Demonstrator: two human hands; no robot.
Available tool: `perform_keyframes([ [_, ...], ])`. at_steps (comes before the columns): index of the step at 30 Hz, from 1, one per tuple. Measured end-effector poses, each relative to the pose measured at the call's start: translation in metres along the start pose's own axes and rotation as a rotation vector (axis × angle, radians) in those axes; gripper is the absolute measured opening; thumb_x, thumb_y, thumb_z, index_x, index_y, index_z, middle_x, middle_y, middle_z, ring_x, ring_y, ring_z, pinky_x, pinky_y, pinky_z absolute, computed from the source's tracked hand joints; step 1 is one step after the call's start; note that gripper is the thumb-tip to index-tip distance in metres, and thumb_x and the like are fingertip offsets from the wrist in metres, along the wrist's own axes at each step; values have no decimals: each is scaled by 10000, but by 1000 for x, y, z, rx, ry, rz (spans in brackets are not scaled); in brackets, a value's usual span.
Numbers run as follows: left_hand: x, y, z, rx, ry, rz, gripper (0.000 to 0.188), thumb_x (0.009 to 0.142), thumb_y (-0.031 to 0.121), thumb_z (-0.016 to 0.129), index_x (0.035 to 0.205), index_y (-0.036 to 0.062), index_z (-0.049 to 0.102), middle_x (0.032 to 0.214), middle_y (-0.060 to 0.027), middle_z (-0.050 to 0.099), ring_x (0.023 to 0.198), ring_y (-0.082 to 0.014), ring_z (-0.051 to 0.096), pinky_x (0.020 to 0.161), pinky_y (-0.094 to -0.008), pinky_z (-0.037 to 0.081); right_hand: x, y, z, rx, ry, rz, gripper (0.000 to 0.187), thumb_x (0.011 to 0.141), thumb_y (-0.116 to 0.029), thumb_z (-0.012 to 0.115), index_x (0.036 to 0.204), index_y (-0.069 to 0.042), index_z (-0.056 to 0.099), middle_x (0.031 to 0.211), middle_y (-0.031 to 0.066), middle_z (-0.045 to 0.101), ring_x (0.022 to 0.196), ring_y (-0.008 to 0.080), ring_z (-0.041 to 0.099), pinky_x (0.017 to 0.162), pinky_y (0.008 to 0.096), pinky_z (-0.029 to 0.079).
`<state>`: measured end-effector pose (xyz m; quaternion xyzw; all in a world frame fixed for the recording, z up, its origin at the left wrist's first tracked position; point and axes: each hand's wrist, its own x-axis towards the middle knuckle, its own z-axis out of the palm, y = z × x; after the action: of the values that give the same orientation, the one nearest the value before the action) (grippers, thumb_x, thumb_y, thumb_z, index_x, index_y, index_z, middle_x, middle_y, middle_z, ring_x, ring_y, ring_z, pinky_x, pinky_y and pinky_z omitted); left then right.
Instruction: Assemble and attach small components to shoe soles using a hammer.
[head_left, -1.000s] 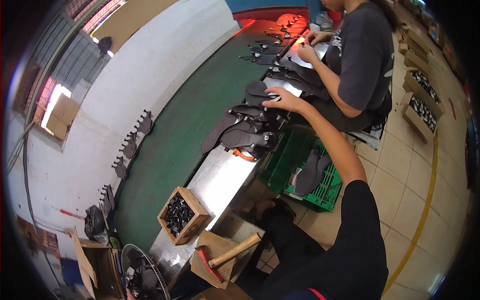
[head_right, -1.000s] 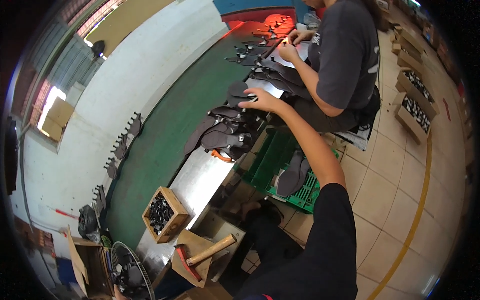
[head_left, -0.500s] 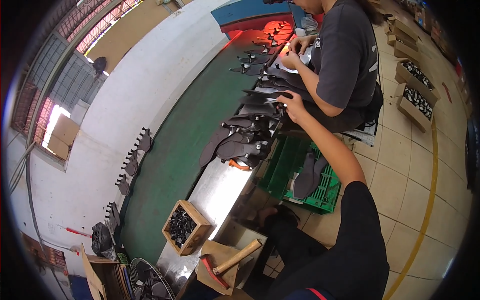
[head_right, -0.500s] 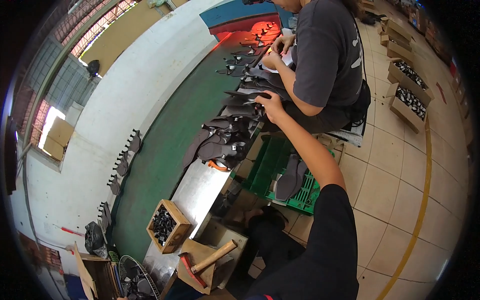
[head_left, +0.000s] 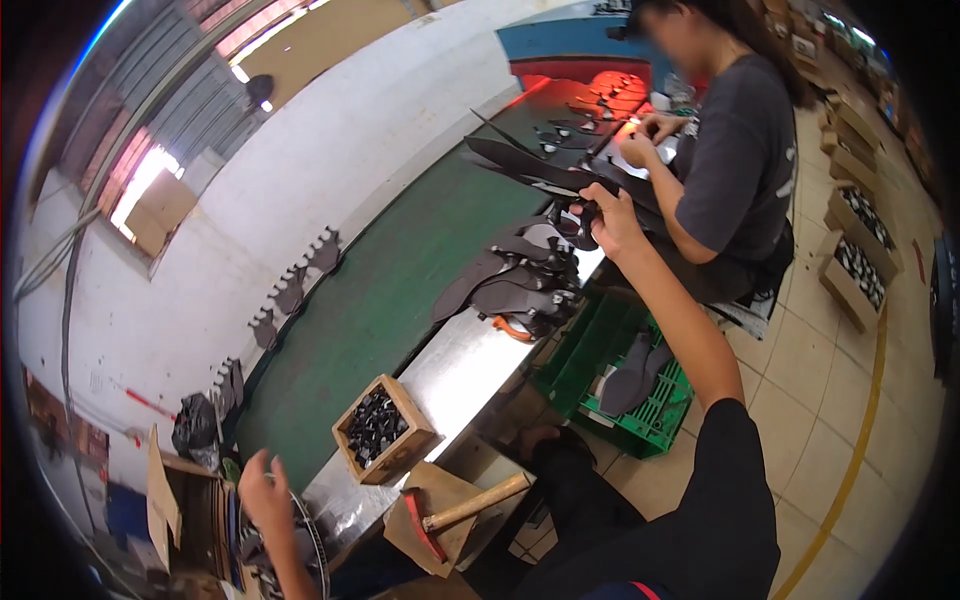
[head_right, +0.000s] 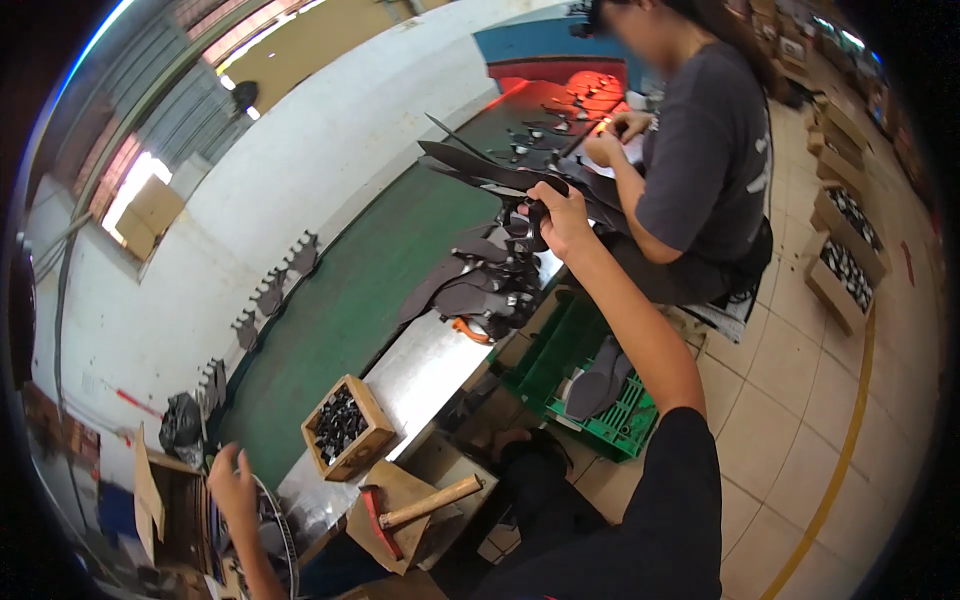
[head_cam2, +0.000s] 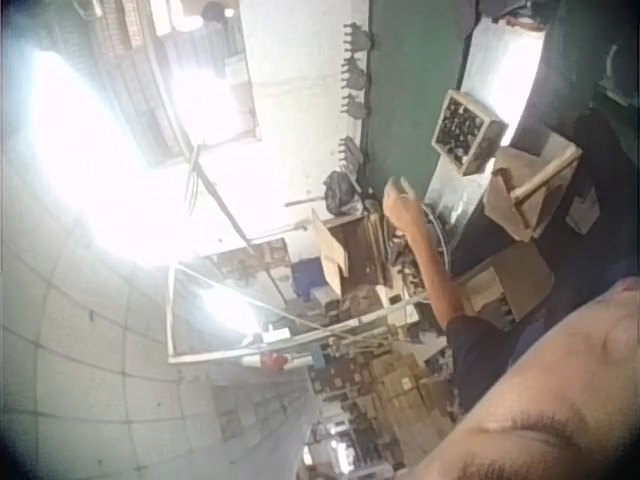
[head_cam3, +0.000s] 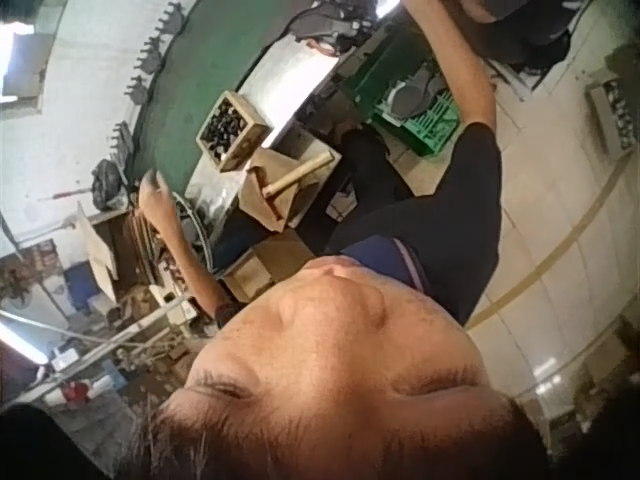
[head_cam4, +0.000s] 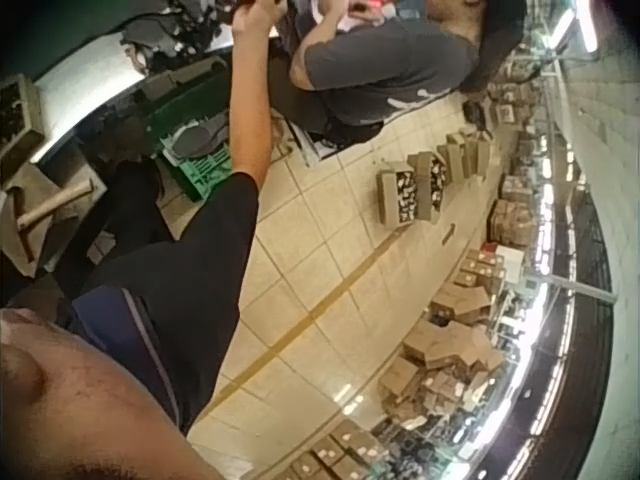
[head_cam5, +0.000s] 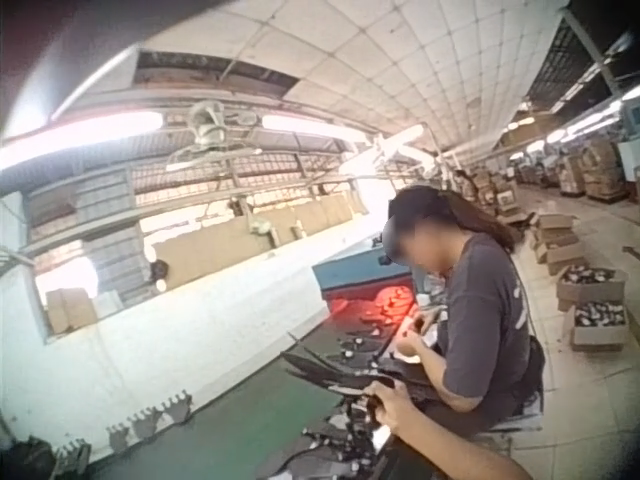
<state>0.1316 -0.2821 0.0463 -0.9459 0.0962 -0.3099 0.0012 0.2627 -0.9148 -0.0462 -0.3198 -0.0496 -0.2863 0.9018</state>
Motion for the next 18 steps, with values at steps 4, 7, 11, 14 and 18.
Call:
perform_keyframes([
  [4, 31, 109, 47, -879, -298, -224, 329, 944, 215, 634, 1181, -13, 651, 1079, -135, 715, 1024, -242, 671, 905, -364, 505, -25, -4, 69, 39, -171, 82, 135, 820, 37, 620, 939, -26, 634, 1269, 94, 640, 964, 194, 628, 745, 357, 517],
  [7, 41, 189, 86, -1750, -640, -303, 757, 951, 471, 593, 1504, 30, 324, 1504, -184, 416, 1335, -303, 472, 1115, -437, 382, -51, 22, 114, 117, -380, 77, 144, 831, 19, 589, 970, 10, 628, 1304, 113, 603, 902, 169, 599, 718, 337, 488],
  [11, 45, 193, 92, -2660, -490, -501, 808, 900, 571, 626, 1495, 104, 342, 1439, -148, 474, 1306, -326, 486, 1076, -530, 399, -157, 74, 195, 75, -528, 261, 242, 835, 40, 572, 1071, 38, 626, 1330, 154, 549, 940, 176, 608, 704, 300, 503],
  [14, 15, 171, 67, -2366, 0, -759, 580, 862, 569, 684, 1231, 138, 563, 1179, -57, 627, 1035, -235, 619, 893, -455, 507, -230, 118, 207, -109, -740, 262, 131, 859, 43, 583, 982, 18, 623, 1350, 184, 519, 1001, 198, 617, 744, 274, 533],
  [18, -58, 76, 23, -2149, 240, -863, 363, 871, 475, 726, 1016, 158, 625, 926, -12, 679, 841, -161, 657, 692, -355, 551, -319, 182, 261, -166, -831, 336, 183, 853, -72, 653, 1007, 28, 648, 1299, 137, 564, 836, 128, 609, 685, 245, 508],
])
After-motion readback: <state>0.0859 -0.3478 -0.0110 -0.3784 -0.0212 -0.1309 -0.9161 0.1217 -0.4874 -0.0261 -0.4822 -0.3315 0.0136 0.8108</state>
